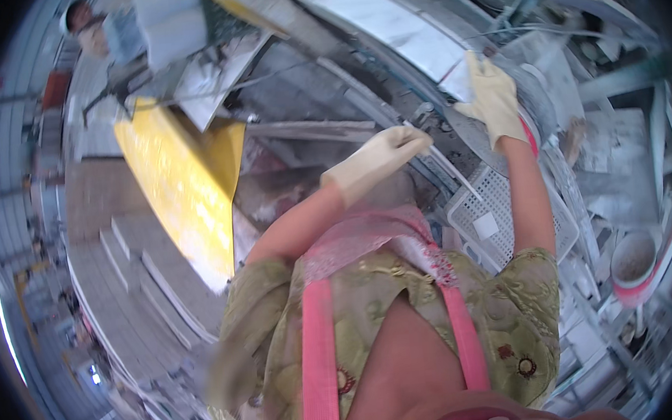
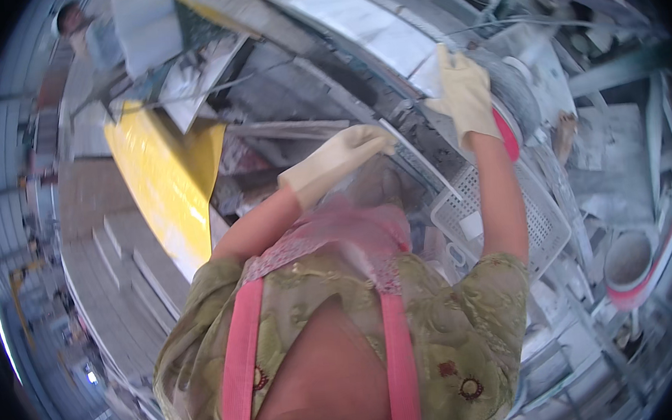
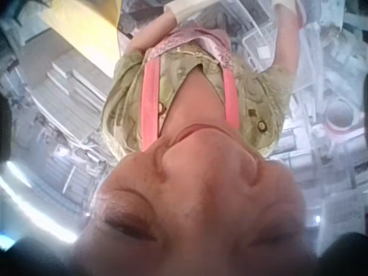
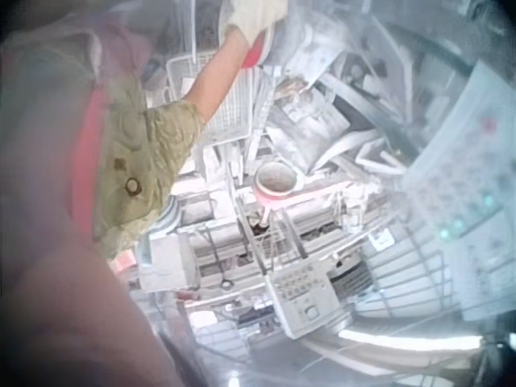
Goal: The person repeatedly wipes a yellow surface and surrounding areas with a white cloth. They also handle small white rectangular items, moving them around the workspace.
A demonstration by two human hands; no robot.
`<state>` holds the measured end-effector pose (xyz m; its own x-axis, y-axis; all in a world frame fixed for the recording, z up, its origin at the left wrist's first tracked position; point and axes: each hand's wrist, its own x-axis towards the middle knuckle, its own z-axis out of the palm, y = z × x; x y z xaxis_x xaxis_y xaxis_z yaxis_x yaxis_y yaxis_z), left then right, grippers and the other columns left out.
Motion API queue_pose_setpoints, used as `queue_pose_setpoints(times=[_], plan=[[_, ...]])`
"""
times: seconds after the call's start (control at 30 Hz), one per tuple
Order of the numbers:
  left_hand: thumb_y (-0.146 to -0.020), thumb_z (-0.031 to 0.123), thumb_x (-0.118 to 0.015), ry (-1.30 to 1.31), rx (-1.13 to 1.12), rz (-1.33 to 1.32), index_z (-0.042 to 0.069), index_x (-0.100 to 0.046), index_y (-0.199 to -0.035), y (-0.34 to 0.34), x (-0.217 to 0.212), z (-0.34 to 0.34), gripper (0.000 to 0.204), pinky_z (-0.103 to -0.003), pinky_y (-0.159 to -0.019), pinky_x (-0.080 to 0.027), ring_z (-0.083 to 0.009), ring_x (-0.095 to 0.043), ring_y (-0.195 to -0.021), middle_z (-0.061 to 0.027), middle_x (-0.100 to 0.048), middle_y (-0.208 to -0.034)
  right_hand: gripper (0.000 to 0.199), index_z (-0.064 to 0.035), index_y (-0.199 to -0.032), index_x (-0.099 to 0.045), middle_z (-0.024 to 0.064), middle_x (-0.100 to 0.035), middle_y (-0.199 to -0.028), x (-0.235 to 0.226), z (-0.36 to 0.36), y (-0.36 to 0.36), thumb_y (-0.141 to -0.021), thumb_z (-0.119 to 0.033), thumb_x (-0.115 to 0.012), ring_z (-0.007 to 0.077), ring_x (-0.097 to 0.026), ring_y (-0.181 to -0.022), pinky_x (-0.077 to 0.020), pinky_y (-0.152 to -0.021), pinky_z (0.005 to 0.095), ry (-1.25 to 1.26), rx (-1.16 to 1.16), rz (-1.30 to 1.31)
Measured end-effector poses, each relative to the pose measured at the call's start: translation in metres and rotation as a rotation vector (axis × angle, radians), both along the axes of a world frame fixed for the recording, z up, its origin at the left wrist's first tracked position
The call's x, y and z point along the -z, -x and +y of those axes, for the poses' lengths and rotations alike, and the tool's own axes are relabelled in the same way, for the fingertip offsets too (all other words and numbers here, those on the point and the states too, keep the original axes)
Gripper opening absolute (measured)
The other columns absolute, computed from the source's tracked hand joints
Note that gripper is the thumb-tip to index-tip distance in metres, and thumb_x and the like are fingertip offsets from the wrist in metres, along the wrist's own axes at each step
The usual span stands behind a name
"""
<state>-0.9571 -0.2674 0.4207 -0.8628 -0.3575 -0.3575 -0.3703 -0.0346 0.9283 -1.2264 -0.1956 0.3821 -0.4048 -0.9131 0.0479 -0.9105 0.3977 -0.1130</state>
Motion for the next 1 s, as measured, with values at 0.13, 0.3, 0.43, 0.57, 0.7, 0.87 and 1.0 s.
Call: queue_pose_setpoints(times=[0.13, 0.3, 0.43, 0.57, 0.7, 0.87, 1.0], plan=[[-0.104, 0.023, -0.060, -0.209, -0.114, 0.039, -0.001, -0.065, -0.123, 0.024, 0.004, -0.001, 0.031, -0.025, -0.099, -0.047, -0.0088, -0.065, -0.103, -0.0044, -0.072, -0.108, 0.118, -0.0093, -0.157, -0.035, 0.0247, -0.060, -0.135, -0.003, 0.002, 0.013, -0.060, -0.042, -0.093, 0.0411, -0.060, -0.122, -0.0477, -0.104, 0.0485, -0.130, 0.022, -0.092], [-0.099, 0.031, -0.064, -0.281, -0.268, 0.139, -0.005, -0.060, -0.132, 0.028, -0.013, 0.004, 0.050, -0.029, -0.106, -0.045, -0.0166, -0.063, -0.116, -0.0117, -0.070, -0.120, 0.109, -0.0092, -0.152, -0.040, 0.0265, -0.063, -0.133, -0.014, 0.006, 0.012, -0.065, -0.053, -0.087, 0.0415, -0.064, -0.118, -0.0511, -0.098, 0.0479, -0.063, 0.062, -0.272], [-0.097, 0.063, -0.059, -0.083, -0.245, 0.379, -0.006, -0.054, -0.136, 0.011, -0.052, 0.008, 0.080, -0.032, -0.107, -0.043, -0.0186, -0.056, -0.127, -0.0193, -0.062, -0.134, 0.110, 0.0006, -0.154, -0.037, 0.0283, -0.065, -0.130, -0.031, -0.023, -0.045, -0.070, -0.051, -0.085, 0.0432, -0.065, -0.117, -0.0514, -0.099, 0.0479, 0.154, -0.114, -0.266], [-0.100, 0.045, -0.054, -0.194, -0.672, 0.381, -0.009, -0.049, -0.144, -0.059, -0.053, 0.004, 0.070, -0.033, -0.108, -0.041, -0.0210, -0.056, -0.126, -0.0169, -0.062, -0.136, 0.107, 0.0000, -0.156, -0.034, 0.0297, -0.063, -0.132, -0.046, -0.073, -0.149, -0.069, -0.034, -0.084, 0.0437, -0.063, -0.120, -0.0505, -0.101, 0.0468, 0.102, -0.341, -0.401], [-0.100, 0.035, -0.053, -0.058, -1.062, 0.254, -0.009, -0.053, -0.139, -0.153, -0.037, 0.012, 0.059, -0.035, -0.104, -0.045, -0.0213, -0.060, -0.121, -0.0184, -0.065, -0.130, 0.107, -0.0007, -0.158, -0.031, 0.0302, -0.055, -0.144, -0.055, -0.102, -0.271, -0.071, -0.032, -0.084, 0.0418, -0.057, -0.132, -0.0469, -0.109, 0.0434, -0.033, -0.569, -0.608], [-0.094, 0.029, -0.053, 0.183, -1.536, 0.239, -0.008, -0.066, -0.118, -0.295, -0.039, 0.013, 0.047, -0.041, -0.088, -0.056, -0.0329, -0.073, -0.102, -0.0260, -0.073, -0.104, 0.100, -0.0003, -0.159, -0.032, 0.0217, -0.041, -0.160, -0.071, -0.111, -0.375, -0.080, -0.031, -0.084, 0.0292, -0.037, -0.150, -0.0253, -0.123, 0.0383, -0.189, -1.047, -1.244], [-0.084, 0.034, -0.059, 0.340, -1.291, -0.194, -0.009, -0.074, -0.096, -0.432, -0.016, -0.034, 0.047, -0.042, -0.075, -0.058, -0.0328, -0.074, -0.079, -0.0229, -0.074, -0.083, 0.065, 0.0018, -0.153, -0.043, 0.0179, -0.044, -0.159, -0.056, -0.127, -0.383, -0.095, -0.012, -0.069, 0.0283, -0.041, -0.147, -0.0296, -0.122, 0.0384, -0.068, -0.851, -1.212]])
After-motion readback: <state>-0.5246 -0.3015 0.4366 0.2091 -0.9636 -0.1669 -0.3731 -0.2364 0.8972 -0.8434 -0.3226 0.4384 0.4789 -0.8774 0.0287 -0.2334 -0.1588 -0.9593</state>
